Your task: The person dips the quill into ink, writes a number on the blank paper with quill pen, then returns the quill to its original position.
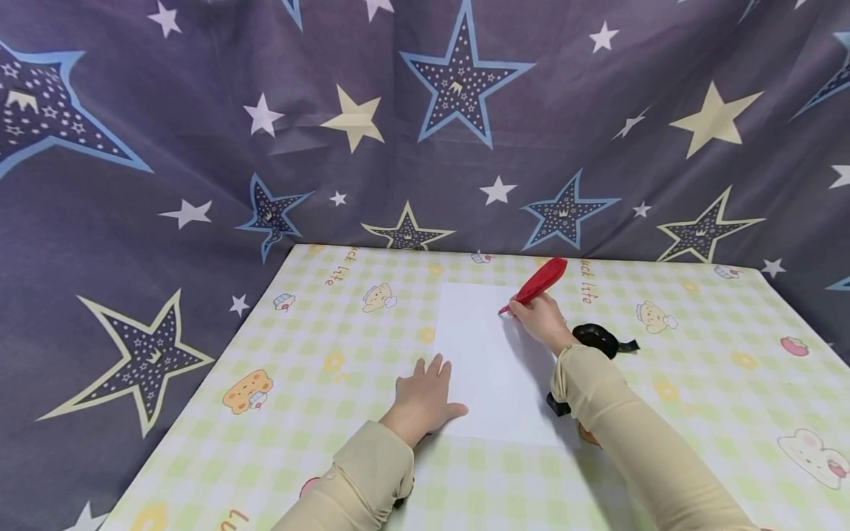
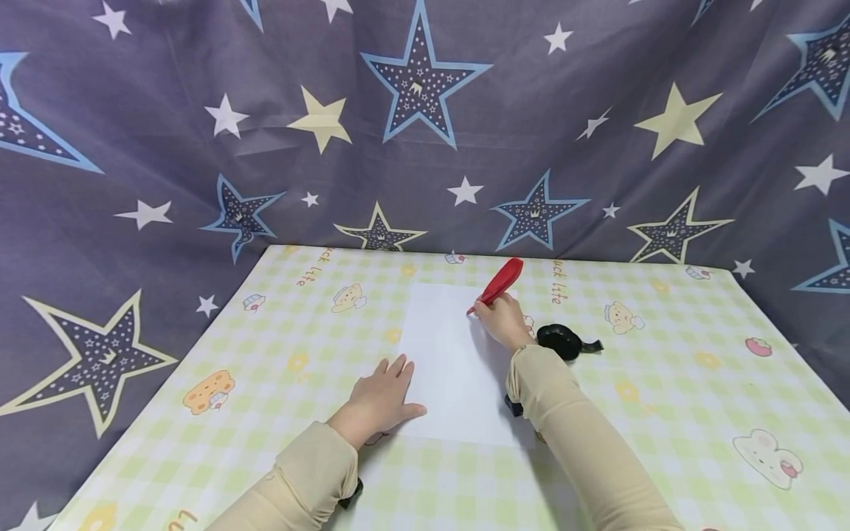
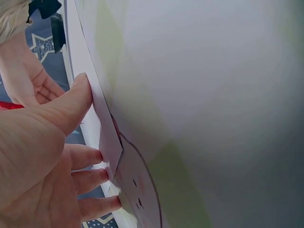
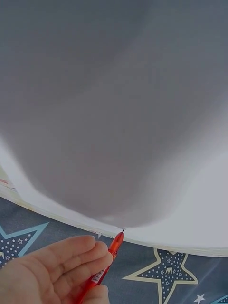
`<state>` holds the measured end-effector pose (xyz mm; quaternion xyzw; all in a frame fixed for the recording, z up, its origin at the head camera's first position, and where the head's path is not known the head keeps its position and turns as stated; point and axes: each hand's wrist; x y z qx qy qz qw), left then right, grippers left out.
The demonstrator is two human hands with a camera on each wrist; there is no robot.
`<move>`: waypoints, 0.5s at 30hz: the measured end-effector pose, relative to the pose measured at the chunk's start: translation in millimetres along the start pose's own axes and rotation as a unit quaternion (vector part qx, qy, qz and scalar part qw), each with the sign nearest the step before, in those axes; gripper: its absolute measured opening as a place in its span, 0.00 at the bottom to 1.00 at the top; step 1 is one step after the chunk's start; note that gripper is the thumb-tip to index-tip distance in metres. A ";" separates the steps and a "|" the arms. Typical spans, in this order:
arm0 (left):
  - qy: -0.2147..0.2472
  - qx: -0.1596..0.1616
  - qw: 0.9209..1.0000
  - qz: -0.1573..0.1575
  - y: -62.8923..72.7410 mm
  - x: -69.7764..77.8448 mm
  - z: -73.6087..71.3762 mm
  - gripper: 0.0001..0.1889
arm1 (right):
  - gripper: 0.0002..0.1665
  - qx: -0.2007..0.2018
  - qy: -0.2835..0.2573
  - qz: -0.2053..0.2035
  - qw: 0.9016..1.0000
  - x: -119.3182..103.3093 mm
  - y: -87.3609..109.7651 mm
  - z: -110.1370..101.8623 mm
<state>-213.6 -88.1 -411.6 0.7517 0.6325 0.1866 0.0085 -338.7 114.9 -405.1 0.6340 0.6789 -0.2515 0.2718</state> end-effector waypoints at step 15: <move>-0.007 -0.005 1.000 -0.004 0.8 0.8 -1.4 0.40 | 0.14 0.014 0.010 -0.018 1.000 0.2 5.1 2.8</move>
Point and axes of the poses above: each hand's wrist, its own y-axis away from the middle knuckle, its own z-axis out of the palm, x = y × z, and after that the axes turned 7 degrees about y, right-handed
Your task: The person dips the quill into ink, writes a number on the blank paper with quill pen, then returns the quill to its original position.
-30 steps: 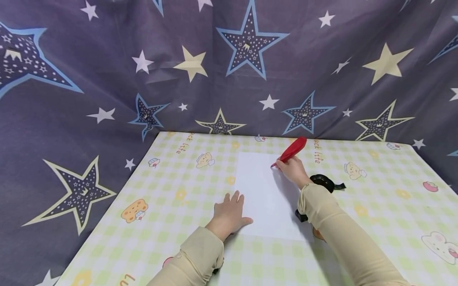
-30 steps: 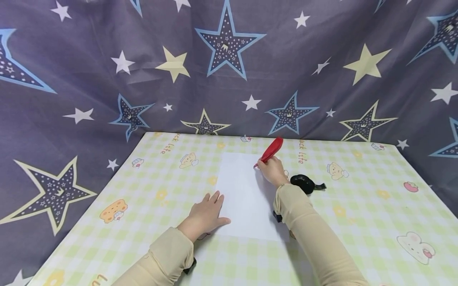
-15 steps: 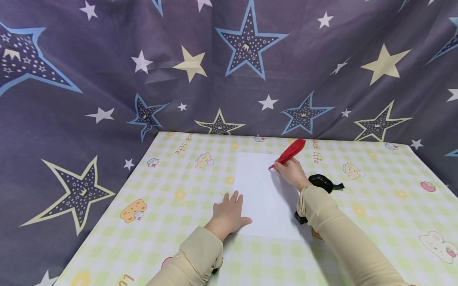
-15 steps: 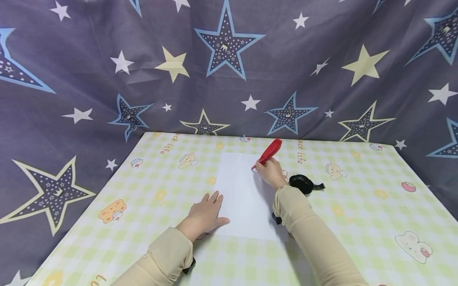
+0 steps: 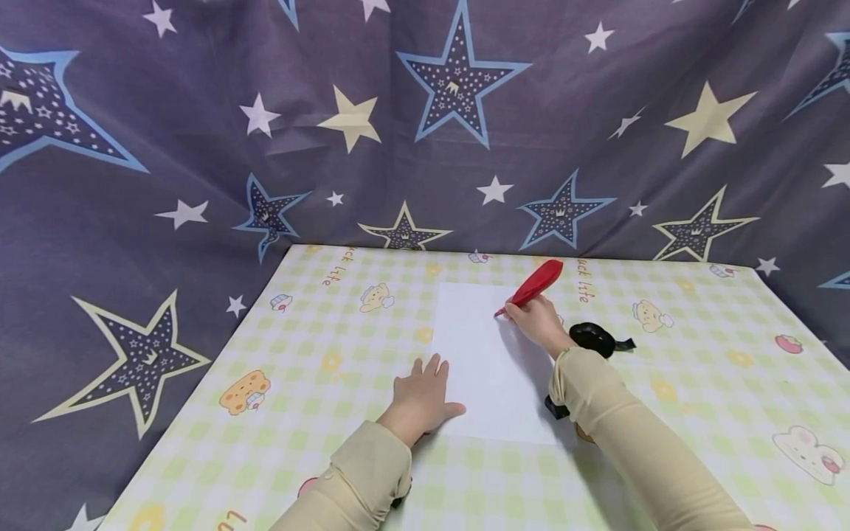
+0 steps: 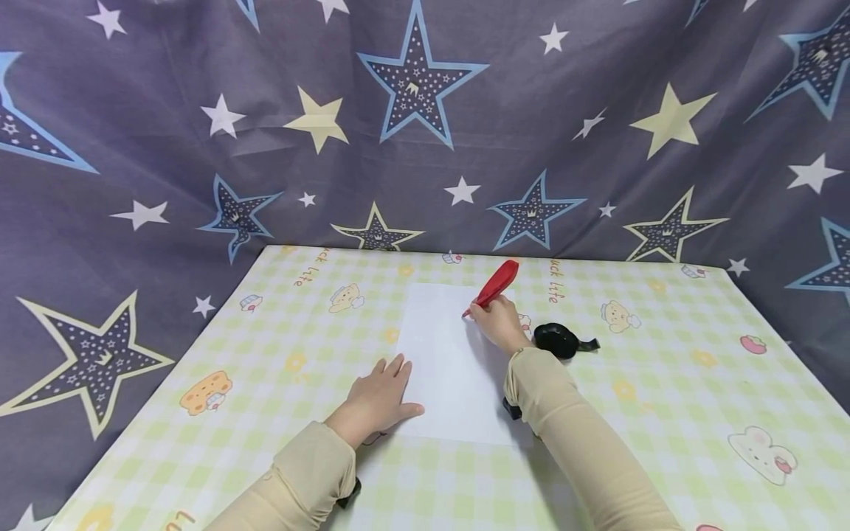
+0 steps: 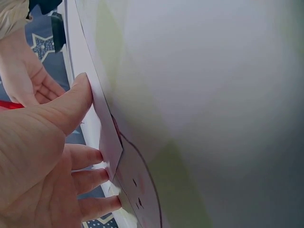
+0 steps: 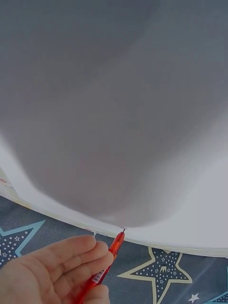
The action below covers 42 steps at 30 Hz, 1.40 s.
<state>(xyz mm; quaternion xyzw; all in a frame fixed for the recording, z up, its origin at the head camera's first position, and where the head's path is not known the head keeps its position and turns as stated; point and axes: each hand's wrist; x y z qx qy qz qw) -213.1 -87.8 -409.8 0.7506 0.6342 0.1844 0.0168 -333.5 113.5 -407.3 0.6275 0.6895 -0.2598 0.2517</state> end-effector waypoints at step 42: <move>0.002 0.002 1.000 0.005 -1.2 -0.8 0.2 0.39 | 0.13 -0.013 -0.005 -0.007 1.000 -3.8 19.3 0.7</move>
Point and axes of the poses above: each hand's wrist, its own y-axis away from the middle knuckle, its own z-axis out of the palm, x = y × z, and after that the axes turned 7 degrees about y, right-handed
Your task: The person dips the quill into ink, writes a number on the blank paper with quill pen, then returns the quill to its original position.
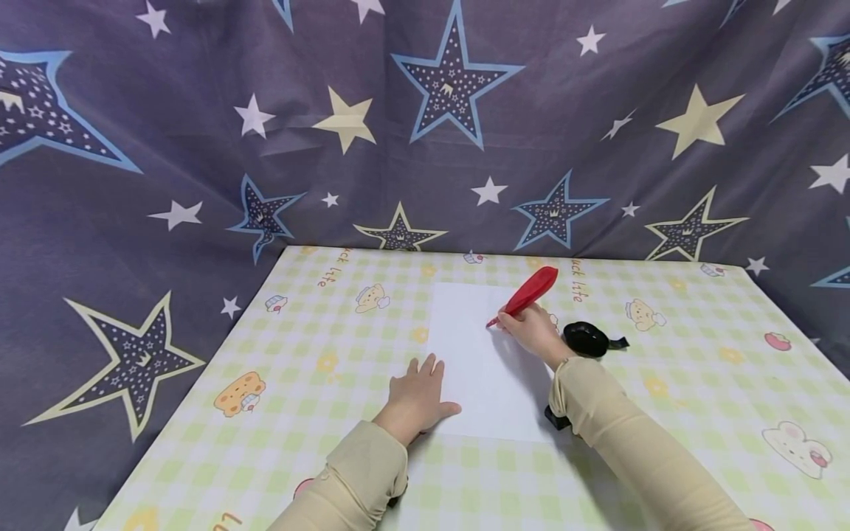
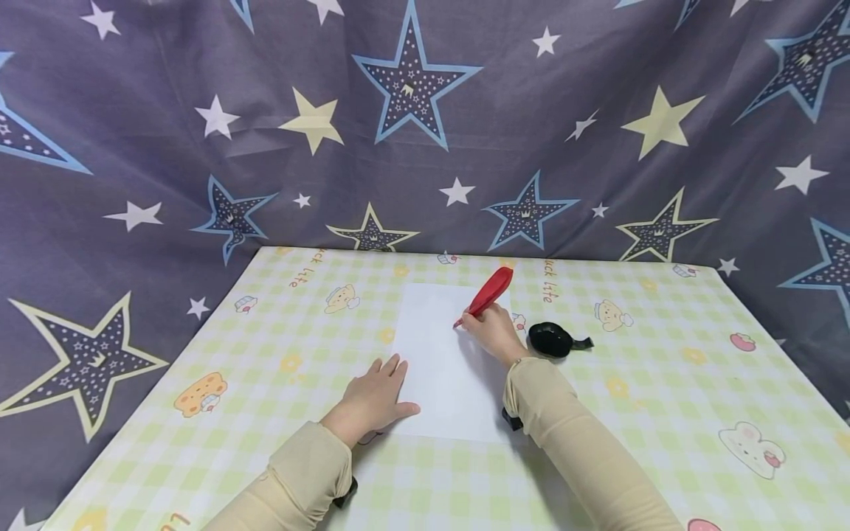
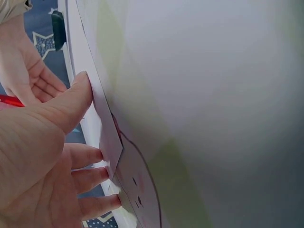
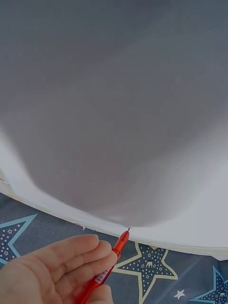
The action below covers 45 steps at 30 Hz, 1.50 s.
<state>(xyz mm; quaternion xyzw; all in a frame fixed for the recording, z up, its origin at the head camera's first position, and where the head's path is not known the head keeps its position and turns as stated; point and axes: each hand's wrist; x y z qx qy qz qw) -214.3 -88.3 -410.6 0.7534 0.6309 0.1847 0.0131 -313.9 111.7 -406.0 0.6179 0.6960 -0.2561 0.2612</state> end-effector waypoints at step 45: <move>0.013 -0.003 1.000 -0.004 2.3 2.3 -3.1 0.39 | 0.10 -0.007 -0.007 -0.067 0.998 0.9 23.2 -1.6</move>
Point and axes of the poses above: each hand's wrist, its own y-axis away from the middle knuckle, its own z-axis out of the palm, x = y × z, and after that the axes turned 7 degrees about y, right-handed
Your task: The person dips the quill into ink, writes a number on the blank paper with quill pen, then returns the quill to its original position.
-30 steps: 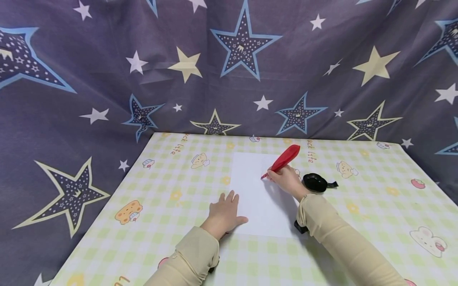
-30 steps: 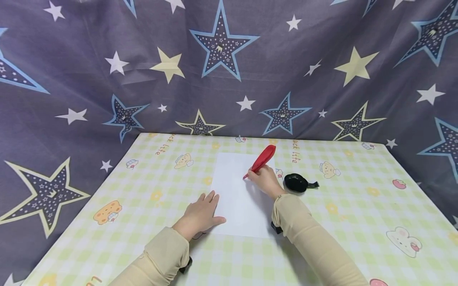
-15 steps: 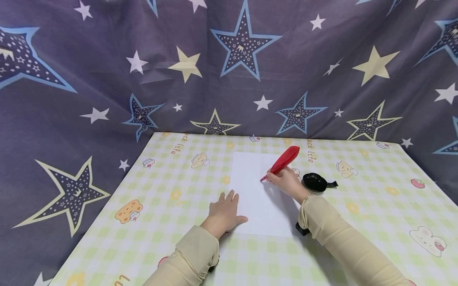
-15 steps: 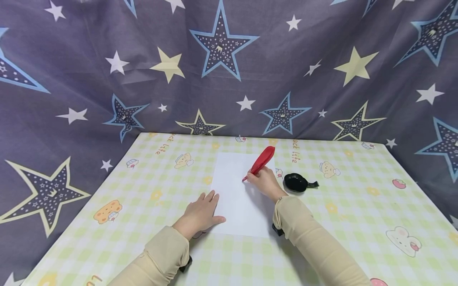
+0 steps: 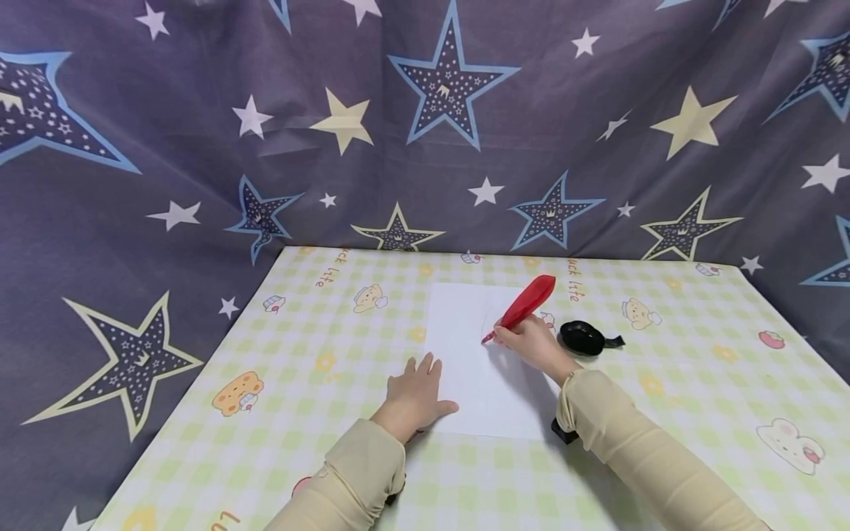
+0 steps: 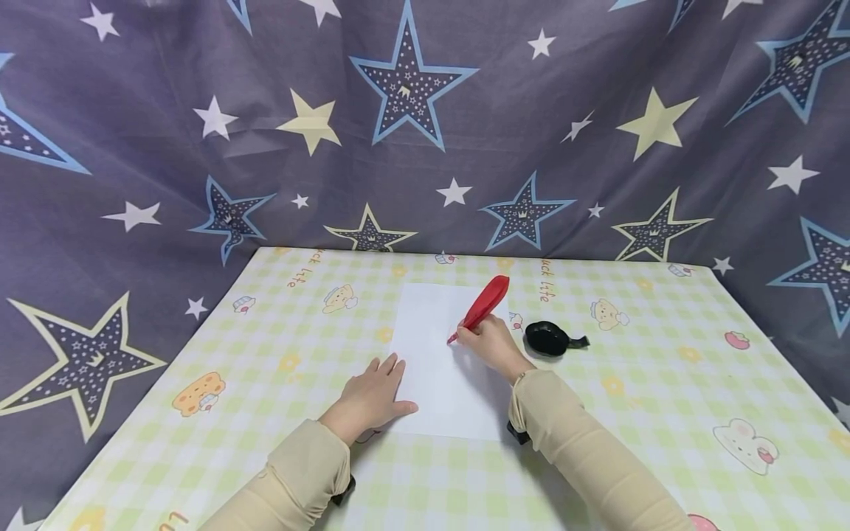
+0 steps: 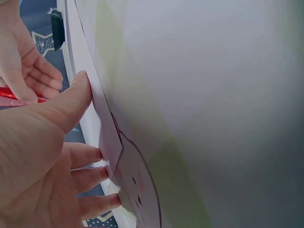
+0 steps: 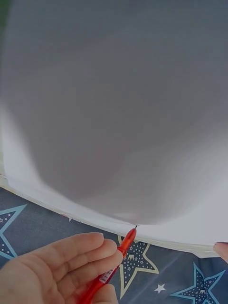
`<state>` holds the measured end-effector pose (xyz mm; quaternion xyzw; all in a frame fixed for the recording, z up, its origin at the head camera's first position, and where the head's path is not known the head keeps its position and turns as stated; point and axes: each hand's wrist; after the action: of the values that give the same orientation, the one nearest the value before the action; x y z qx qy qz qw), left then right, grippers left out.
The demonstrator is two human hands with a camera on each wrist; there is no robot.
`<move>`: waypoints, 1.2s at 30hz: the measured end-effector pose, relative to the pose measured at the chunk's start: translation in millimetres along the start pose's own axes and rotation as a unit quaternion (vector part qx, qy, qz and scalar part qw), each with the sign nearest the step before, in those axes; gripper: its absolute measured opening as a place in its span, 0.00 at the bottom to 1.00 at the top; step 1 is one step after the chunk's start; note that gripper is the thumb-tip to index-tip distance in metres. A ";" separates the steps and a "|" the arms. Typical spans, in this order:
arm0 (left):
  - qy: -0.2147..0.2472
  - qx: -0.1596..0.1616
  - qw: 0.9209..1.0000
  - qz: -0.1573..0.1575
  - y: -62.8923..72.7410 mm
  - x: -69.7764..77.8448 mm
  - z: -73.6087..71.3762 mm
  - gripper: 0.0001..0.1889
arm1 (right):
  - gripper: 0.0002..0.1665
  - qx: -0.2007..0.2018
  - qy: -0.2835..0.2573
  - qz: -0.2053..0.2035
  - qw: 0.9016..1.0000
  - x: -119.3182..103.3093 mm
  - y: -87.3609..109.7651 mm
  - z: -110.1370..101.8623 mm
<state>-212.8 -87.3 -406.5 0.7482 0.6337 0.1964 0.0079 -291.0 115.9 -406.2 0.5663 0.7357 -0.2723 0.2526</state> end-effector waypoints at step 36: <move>-0.002 0.002 1.000 0.006 -2.4 -0.8 2.7 0.40 | 0.09 -0.030 -0.035 0.007 0.999 1.8 16.3 -2.6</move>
<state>-214.3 -86.9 -409.8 0.7525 0.6294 0.1940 0.0068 -275.8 122.4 -407.4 0.5542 0.7301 -0.2679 0.2967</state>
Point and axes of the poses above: each hand's wrist, its own y-axis away from the middle knuckle, its own z-axis out of the palm, x = y × z, and after that the axes turned 7 degrees about y, right-handed
